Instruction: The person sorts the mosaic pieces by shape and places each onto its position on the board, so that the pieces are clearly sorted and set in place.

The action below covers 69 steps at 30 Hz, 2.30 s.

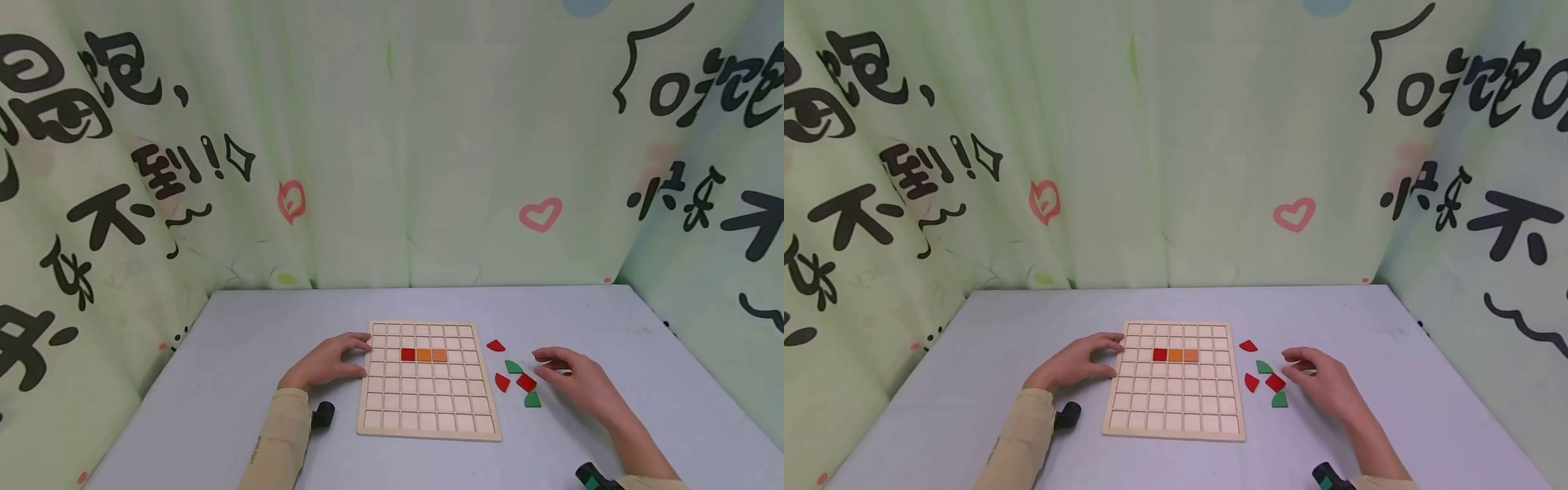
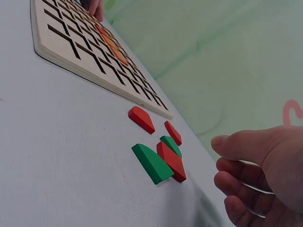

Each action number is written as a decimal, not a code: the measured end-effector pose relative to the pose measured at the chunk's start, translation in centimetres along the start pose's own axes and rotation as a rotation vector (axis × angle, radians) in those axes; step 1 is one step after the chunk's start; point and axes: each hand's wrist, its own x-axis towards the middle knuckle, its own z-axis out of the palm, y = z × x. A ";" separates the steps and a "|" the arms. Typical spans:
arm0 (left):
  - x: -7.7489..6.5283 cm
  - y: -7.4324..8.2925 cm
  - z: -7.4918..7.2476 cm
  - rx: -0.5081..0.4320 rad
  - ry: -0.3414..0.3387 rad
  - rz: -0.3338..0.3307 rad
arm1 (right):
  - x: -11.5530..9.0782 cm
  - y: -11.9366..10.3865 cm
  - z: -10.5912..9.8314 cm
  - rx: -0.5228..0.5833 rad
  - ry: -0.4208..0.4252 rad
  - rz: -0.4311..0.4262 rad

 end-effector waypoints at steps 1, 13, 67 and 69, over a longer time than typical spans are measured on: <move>0.0 0.0 0.0 0.000 0.001 0.000 | 0.0 0.0 0.0 0.001 -0.003 0.001; -0.1 0.1 -0.1 -0.006 -0.003 0.004 | -0.1 -0.1 0.0 -0.012 -0.013 0.009; -0.1 -0.3 -0.1 0.001 0.004 0.024 | 0.3 0.9 1.2 -0.105 0.021 -0.026; 0.0 -0.3 -0.1 0.005 0.005 0.022 | 0.3 1.0 1.2 -0.106 0.027 -0.032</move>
